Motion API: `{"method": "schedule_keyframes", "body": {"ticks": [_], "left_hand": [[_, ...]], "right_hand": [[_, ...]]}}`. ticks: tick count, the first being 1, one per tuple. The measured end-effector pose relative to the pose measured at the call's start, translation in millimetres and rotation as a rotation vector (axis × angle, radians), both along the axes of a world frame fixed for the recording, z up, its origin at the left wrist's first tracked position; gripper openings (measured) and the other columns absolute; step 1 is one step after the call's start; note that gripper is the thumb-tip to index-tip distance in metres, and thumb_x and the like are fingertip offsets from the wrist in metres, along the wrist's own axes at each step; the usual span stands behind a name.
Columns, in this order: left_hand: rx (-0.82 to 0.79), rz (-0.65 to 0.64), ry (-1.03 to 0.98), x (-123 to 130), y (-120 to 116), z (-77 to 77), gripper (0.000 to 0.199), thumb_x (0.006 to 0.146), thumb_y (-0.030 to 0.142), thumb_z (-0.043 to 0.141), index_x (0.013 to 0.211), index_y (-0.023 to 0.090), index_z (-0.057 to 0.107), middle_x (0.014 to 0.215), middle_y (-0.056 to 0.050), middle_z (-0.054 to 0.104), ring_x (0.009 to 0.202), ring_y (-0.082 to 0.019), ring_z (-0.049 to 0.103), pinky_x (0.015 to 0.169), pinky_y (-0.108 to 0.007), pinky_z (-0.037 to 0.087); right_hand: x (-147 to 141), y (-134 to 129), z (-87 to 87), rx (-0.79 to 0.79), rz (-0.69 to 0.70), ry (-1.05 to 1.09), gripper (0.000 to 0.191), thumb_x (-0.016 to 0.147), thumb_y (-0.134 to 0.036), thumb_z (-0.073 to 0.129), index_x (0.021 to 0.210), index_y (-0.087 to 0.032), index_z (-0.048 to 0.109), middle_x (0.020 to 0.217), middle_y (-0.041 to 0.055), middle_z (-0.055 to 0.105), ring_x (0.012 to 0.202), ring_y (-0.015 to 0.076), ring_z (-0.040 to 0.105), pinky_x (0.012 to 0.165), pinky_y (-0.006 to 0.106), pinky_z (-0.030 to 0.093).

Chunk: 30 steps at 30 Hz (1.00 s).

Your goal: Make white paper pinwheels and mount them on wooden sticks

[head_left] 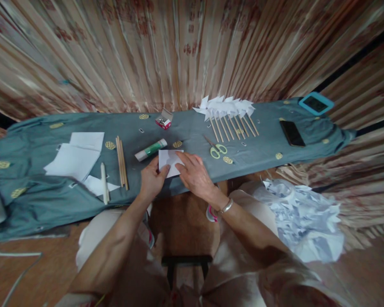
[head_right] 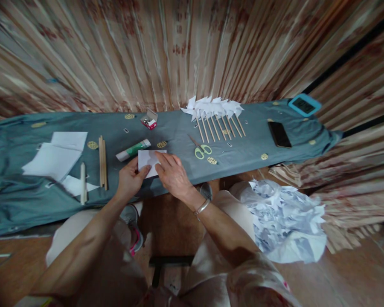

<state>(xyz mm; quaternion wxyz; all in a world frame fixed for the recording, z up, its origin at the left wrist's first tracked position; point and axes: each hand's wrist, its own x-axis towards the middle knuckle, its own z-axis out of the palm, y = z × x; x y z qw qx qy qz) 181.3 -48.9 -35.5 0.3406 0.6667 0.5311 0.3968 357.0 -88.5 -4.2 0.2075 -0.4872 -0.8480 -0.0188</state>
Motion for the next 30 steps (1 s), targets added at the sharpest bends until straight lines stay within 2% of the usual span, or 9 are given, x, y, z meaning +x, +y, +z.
{"method": "schedule_keyframes", "body": {"ticks": [2, 5, 8, 12, 15, 18, 21, 26, 30], "left_hand": [[-0.019, -0.008, -0.04, 1, 0, -0.6, 0.054, 0.081, 0.043, 0.059, 0.124, 0.011, 0.063, 0.1, -0.008, 0.075, 0.083, -0.023, 0.068, 0.08, -0.033, 0.051], [-0.07, 0.008, -0.046, 0, 1, -1.6, 0.063, 0.081, 0.047, 0.059, 0.132, 0.01, 0.056, 0.081, -0.004, 0.073, 0.073, -0.021, 0.066, 0.075, -0.033, 0.051], [-0.057, 0.047, -0.002, -1, 3, -1.8, 0.062, 0.08, 0.042, 0.06, 0.133, 0.011, 0.056, 0.07, -0.001, 0.069, 0.067, -0.019, 0.063, 0.072, -0.03, 0.05], [-0.041, 0.031, -0.009, -1, 3, -0.9, 0.069, 0.078, 0.035, 0.062, 0.142, 0.014, 0.047, 0.073, 0.002, 0.069, 0.065, -0.015, 0.06, 0.072, -0.027, 0.049], [-0.029, -0.034, -0.027, -1, 2, -0.6, 0.071, 0.08, 0.034, 0.061, 0.147, 0.017, 0.042, 0.088, -0.001, 0.073, 0.073, -0.016, 0.065, 0.076, -0.028, 0.051], [0.05, -0.136, 0.017, -3, 2, -1.8, 0.051, 0.085, 0.029, 0.054, 0.135, 0.02, 0.057, 0.114, -0.007, 0.072, 0.096, -0.02, 0.068, 0.091, -0.034, 0.053], [0.12, -0.218, 0.115, -5, 4, -5.2, 0.036, 0.085, 0.02, 0.047, 0.109, 0.021, 0.073, 0.121, -0.007, 0.071, 0.111, -0.023, 0.066, 0.101, -0.039, 0.05], [0.167, -0.21, 0.213, -5, 6, -10.8, 0.044, 0.081, 0.008, 0.042, 0.111, 0.018, 0.073, 0.117, -0.009, 0.072, 0.107, -0.022, 0.067, 0.098, -0.039, 0.053], [0.271, -0.202, 0.3, -6, 3, -9.4, 0.03, 0.085, 0.015, 0.053, 0.107, 0.019, 0.073, 0.107, -0.009, 0.073, 0.1, -0.022, 0.066, 0.093, -0.039, 0.054]], "right_hand": [[-2, 1, -2.5, 0.038, 0.003, -0.019, 0.022, 0.097, -0.015, 0.044, 0.1, -0.016, 0.066, 0.142, 0.0151, 0.057, 0.126, 0.0264, 0.051, 0.103, 0.047, 0.041], [0, 2, -7.1, 0.059, 0.001, -0.018, 0.024, 0.099, -0.019, 0.044, 0.096, -0.017, 0.067, 0.14, 0.0135, 0.059, 0.125, 0.0254, 0.052, 0.102, 0.045, 0.042], [5, 2, -9.6, 0.062, 0.006, -0.009, 0.023, 0.098, -0.018, 0.045, 0.095, -0.017, 0.068, 0.139, 0.0131, 0.06, 0.125, 0.0252, 0.052, 0.103, 0.044, 0.043], [9, 0, -8.9, 0.034, 0.006, -0.025, 0.022, 0.097, -0.018, 0.047, 0.096, -0.019, 0.069, 0.14, 0.0113, 0.059, 0.125, 0.0253, 0.052, 0.102, 0.043, 0.043], [12, -1, -9.0, -0.04, 0.008, 0.013, 0.024, 0.098, -0.018, 0.046, 0.096, -0.02, 0.07, 0.141, 0.0116, 0.058, 0.126, 0.0263, 0.051, 0.103, 0.046, 0.042], [17, -1, -12.1, -0.074, 0.003, 0.061, 0.024, 0.097, -0.016, 0.046, 0.097, -0.02, 0.07, 0.141, 0.0123, 0.058, 0.127, 0.027, 0.05, 0.104, 0.048, 0.041], [22, 0, -16.8, -0.045, -0.007, 0.075, 0.025, 0.097, -0.016, 0.046, 0.098, -0.019, 0.071, 0.14, 0.0129, 0.058, 0.126, 0.027, 0.05, 0.103, 0.048, 0.041], [30, 1, -23.4, 0.028, -0.022, 0.037, 0.027, 0.096, -0.015, 0.045, 0.101, -0.019, 0.07, 0.139, 0.0131, 0.059, 0.125, 0.0269, 0.051, 0.102, 0.047, 0.041], [34, 1, -26.5, 0.045, -0.038, 0.018, 0.026, 0.095, -0.013, 0.046, 0.105, -0.017, 0.069, 0.139, 0.0154, 0.059, 0.124, 0.0279, 0.051, 0.101, 0.047, 0.042]]}}
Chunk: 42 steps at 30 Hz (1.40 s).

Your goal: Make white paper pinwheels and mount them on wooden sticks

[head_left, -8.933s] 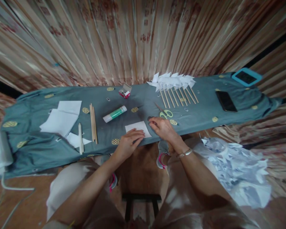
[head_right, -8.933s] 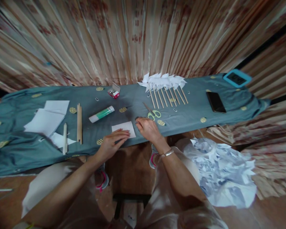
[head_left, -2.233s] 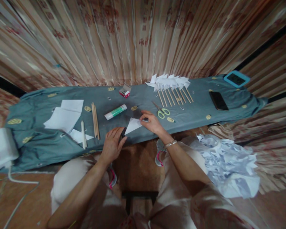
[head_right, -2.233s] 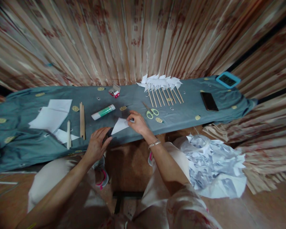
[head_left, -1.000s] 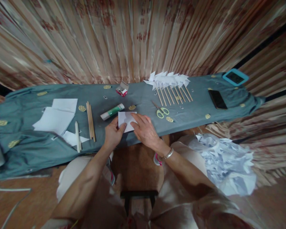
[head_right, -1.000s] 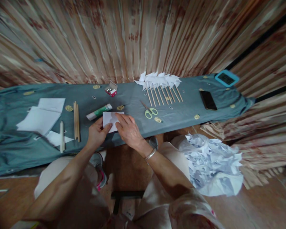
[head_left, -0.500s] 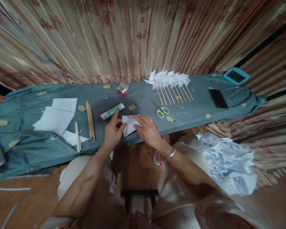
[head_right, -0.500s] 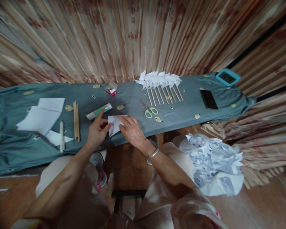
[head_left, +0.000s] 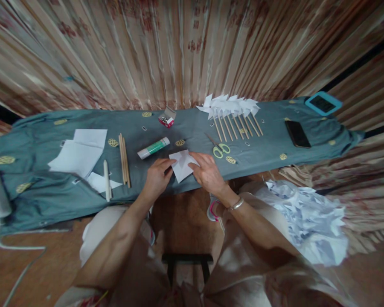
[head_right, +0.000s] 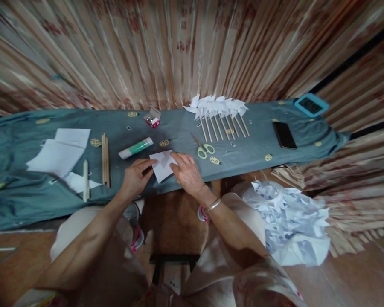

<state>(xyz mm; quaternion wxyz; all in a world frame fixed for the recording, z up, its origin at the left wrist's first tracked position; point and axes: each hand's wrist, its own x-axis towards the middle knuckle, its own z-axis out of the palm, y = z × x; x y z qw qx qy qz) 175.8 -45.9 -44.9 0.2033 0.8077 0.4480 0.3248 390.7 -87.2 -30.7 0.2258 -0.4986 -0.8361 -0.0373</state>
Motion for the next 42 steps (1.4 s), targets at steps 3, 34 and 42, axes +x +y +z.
{"method": "schedule_keyframes", "body": {"ticks": [3, 34, 42], "left_hand": [[0.122, -0.022, 0.051, -2, -4, 3.9, 0.021, 0.087, 0.018, 0.057, 0.099, 0.019, 0.075, 0.094, -0.009, 0.071, 0.091, -0.023, 0.064, 0.085, -0.039, 0.055], [0.044, -0.066, 0.049, -6, -23, 1.4, 0.027, 0.095, 0.035, 0.052, 0.092, 0.02, 0.074, 0.092, -0.008, 0.076, 0.088, -0.023, 0.065, 0.083, -0.038, 0.048], [-0.034, 0.003, -0.069, -3, -18, -3.3, 0.03, 0.094, 0.036, 0.051, 0.083, 0.019, 0.074, 0.092, -0.009, 0.073, 0.087, -0.022, 0.066, 0.085, -0.036, 0.051]], "right_hand": [[0, -1, 0.4, -0.029, 0.007, -0.004, 0.026, 0.095, -0.014, 0.046, 0.108, -0.017, 0.068, 0.141, 0.0156, 0.057, 0.126, 0.0282, 0.05, 0.101, 0.048, 0.041], [6, -7, -6.1, -0.324, 0.001, 0.498, 0.019, 0.095, -0.03, 0.056, 0.099, -0.022, 0.073, 0.104, 0.0064, 0.074, 0.1, 0.0206, 0.065, 0.094, 0.036, 0.05], [2, 1, -10.6, -0.371, -0.168, 0.648, 0.015, 0.091, -0.031, 0.061, 0.085, -0.022, 0.07, 0.094, 0.0036, 0.074, 0.09, 0.0192, 0.066, 0.085, 0.032, 0.05]]}}
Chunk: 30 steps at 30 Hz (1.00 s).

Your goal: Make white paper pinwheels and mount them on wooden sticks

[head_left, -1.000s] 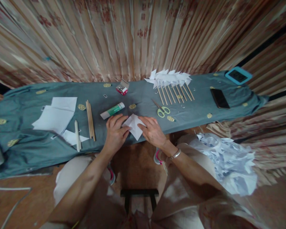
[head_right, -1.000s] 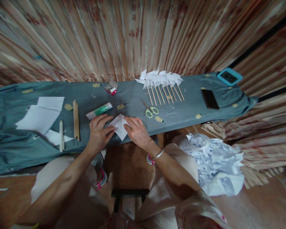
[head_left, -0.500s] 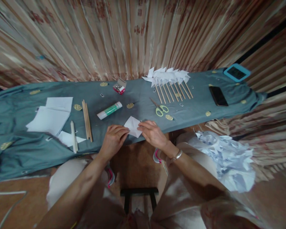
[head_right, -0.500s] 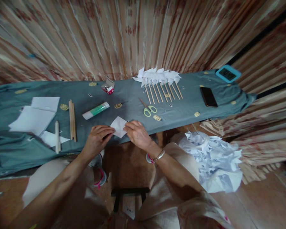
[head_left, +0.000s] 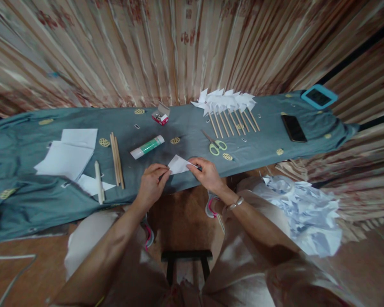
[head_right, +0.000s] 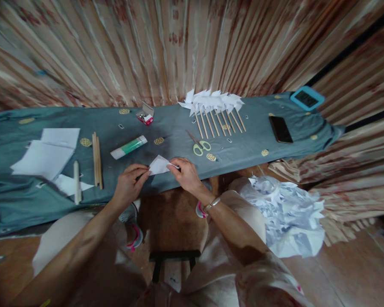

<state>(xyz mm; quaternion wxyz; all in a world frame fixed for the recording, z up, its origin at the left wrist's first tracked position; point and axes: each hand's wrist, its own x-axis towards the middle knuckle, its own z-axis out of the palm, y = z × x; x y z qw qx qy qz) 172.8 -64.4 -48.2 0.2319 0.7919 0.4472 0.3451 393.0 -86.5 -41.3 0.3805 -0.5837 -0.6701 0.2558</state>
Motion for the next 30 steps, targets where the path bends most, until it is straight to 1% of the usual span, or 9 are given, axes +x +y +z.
{"method": "schedule_keyframes", "body": {"ticks": [4, 9, 11, 13, 15, 18, 19, 23, 30], "left_hand": [[-0.03, 0.023, -0.012, 2, 2, 1.6, 0.029, 0.093, 0.034, 0.052, 0.081, 0.018, 0.072, 0.092, -0.008, 0.07, 0.086, -0.019, 0.065, 0.085, -0.033, 0.051], [-0.019, 0.041, 0.053, 1, 6, 2.5, 0.029, 0.093, 0.034, 0.052, 0.08, 0.016, 0.071, 0.092, -0.008, 0.069, 0.082, -0.019, 0.065, 0.081, -0.031, 0.052], [0.034, 0.063, 0.094, 1, 6, 5.1, 0.028, 0.094, 0.034, 0.051, 0.089, 0.015, 0.071, 0.097, -0.01, 0.069, 0.087, -0.02, 0.065, 0.084, -0.033, 0.053], [0.146, 0.069, 0.157, 4, 2, 9.3, 0.031, 0.096, 0.033, 0.05, 0.109, 0.012, 0.068, 0.113, -0.015, 0.068, 0.102, -0.025, 0.064, 0.091, -0.039, 0.051], [0.275, 0.012, 0.252, 9, -5, 12.6, 0.039, 0.097, 0.03, 0.049, 0.129, 0.01, 0.058, 0.133, -0.02, 0.06, 0.124, -0.031, 0.056, 0.1, -0.045, 0.047], [0.36, -0.163, 0.378, 20, -19, 11.6, 0.041, 0.099, 0.02, 0.04, 0.138, 0.011, 0.051, 0.142, -0.018, 0.056, 0.139, -0.028, 0.044, 0.11, -0.047, 0.039], [0.373, -0.193, 0.413, 23, -24, 9.7, 0.042, 0.099, 0.02, 0.039, 0.139, 0.009, 0.049, 0.143, -0.019, 0.055, 0.141, -0.028, 0.043, 0.113, -0.048, 0.037], [0.364, -0.206, 0.523, 29, -35, 1.9, 0.049, 0.099, 0.027, 0.043, 0.14, 0.001, 0.046, 0.148, -0.023, 0.048, 0.142, -0.033, 0.041, 0.117, -0.053, 0.031], [0.311, -0.225, 0.562, 28, -33, 0.0, 0.058, 0.1, 0.037, 0.042, 0.143, -0.002, 0.042, 0.15, -0.026, 0.044, 0.144, -0.034, 0.038, 0.119, -0.055, 0.029]], "right_hand": [[-1, 6, -2.7, 0.046, -0.056, -0.056, 0.013, 0.087, -0.03, 0.066, 0.077, -0.023, 0.068, 0.103, 0.0061, 0.074, 0.096, 0.0213, 0.066, 0.091, 0.036, 0.049], [-2, 11, -0.9, 0.032, -0.079, -0.15, 0.011, 0.085, -0.025, 0.068, 0.076, -0.02, 0.068, 0.107, 0.0097, 0.074, 0.101, 0.0239, 0.067, 0.096, 0.04, 0.049], [-3, 12, 0.5, 0.014, -0.085, -0.17, 0.009, 0.084, -0.024, 0.069, 0.075, -0.02, 0.068, 0.109, 0.0102, 0.073, 0.102, 0.0245, 0.066, 0.097, 0.04, 0.049], [-4, 14, 1.9, 0.0, -0.086, -0.188, 0.01, 0.084, -0.024, 0.07, 0.075, -0.02, 0.068, 0.109, 0.0103, 0.073, 0.103, 0.0251, 0.066, 0.097, 0.04, 0.049], [-5, 14, 2.9, -0.006, -0.087, -0.204, 0.009, 0.084, -0.024, 0.069, 0.076, -0.02, 0.069, 0.109, 0.0097, 0.073, 0.103, 0.0252, 0.066, 0.096, 0.04, 0.049], [-7, 16, 3.1, 0.008, -0.096, -0.218, 0.01, 0.085, -0.024, 0.067, 0.076, -0.021, 0.07, 0.107, 0.0076, 0.073, 0.1, 0.0242, 0.066, 0.094, 0.039, 0.05], [-7, 16, 3.0, 0.015, -0.102, -0.22, 0.011, 0.085, -0.024, 0.067, 0.075, -0.022, 0.07, 0.106, 0.0073, 0.073, 0.099, 0.024, 0.066, 0.094, 0.039, 0.05], [-8, 18, 2.9, 0.01, -0.118, -0.22, 0.01, 0.083, -0.023, 0.068, 0.073, -0.021, 0.07, 0.105, 0.0081, 0.073, 0.099, 0.0242, 0.066, 0.095, 0.04, 0.05], [-11, 17, 5.0, 0.006, -0.135, -0.219, 0.009, 0.079, -0.022, 0.071, 0.071, -0.022, 0.067, 0.106, 0.0085, 0.073, 0.1, 0.0246, 0.065, 0.096, 0.041, 0.05]]}}
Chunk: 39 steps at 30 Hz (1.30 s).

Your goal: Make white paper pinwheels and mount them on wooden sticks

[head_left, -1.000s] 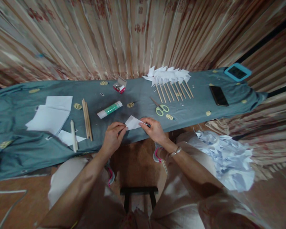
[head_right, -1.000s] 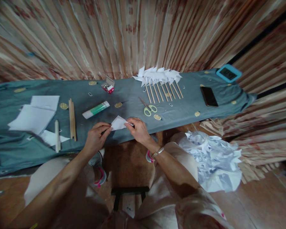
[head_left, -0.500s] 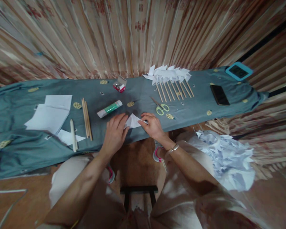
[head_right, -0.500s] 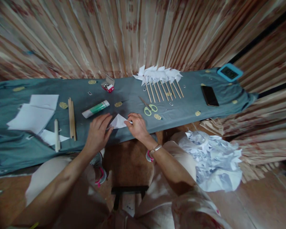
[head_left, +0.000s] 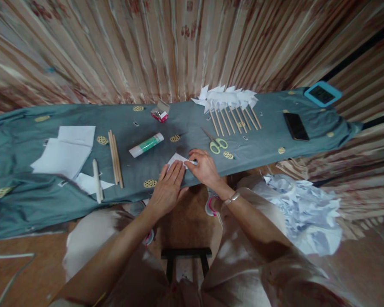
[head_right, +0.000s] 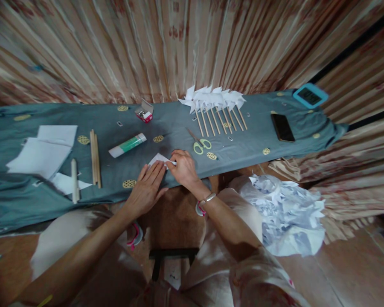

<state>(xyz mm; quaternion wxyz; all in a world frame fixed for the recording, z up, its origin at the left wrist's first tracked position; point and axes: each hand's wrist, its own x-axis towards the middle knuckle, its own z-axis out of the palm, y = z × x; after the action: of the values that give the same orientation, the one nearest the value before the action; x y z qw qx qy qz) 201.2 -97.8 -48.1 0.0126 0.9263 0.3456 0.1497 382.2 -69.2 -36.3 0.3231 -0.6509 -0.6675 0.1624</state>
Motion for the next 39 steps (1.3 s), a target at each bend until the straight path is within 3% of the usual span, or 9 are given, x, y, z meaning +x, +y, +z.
{"method": "schedule_keyframes", "body": {"ticks": [25, 31, 39], "left_hand": [[-0.066, 0.031, 0.036, 2, 4, 1.6, 0.061, 0.098, 0.039, 0.043, 0.142, -0.003, 0.043, 0.15, -0.027, 0.043, 0.143, -0.035, 0.038, 0.119, -0.054, 0.028], [-0.08, 0.043, 0.059, 4, 2, 4.9, 0.062, 0.096, 0.036, 0.048, 0.143, -0.004, 0.042, 0.152, -0.028, 0.04, 0.144, -0.035, 0.037, 0.121, -0.052, 0.026], [-0.06, 0.074, 0.068, -2, -2, 5.2, 0.06, 0.095, 0.033, 0.051, 0.143, -0.002, 0.044, 0.152, -0.026, 0.04, 0.144, -0.035, 0.037, 0.119, -0.052, 0.029]], "right_hand": [[-3, -3, 3.0, -0.011, 0.012, -0.079, 0.006, 0.084, -0.023, 0.065, 0.08, -0.02, 0.066, 0.108, 0.0104, 0.07, 0.101, 0.0251, 0.062, 0.097, 0.04, 0.047], [-2, -12, -3.0, 0.018, 0.046, -0.064, 0.013, 0.088, -0.026, 0.061, 0.095, -0.016, 0.065, 0.122, 0.016, 0.065, 0.115, 0.0281, 0.057, 0.106, 0.044, 0.04], [13, -20, -10.1, 0.052, 0.019, -0.045, 0.011, 0.091, -0.026, 0.056, 0.095, -0.018, 0.064, 0.129, 0.0164, 0.061, 0.123, 0.0288, 0.054, 0.107, 0.046, 0.04]]}}
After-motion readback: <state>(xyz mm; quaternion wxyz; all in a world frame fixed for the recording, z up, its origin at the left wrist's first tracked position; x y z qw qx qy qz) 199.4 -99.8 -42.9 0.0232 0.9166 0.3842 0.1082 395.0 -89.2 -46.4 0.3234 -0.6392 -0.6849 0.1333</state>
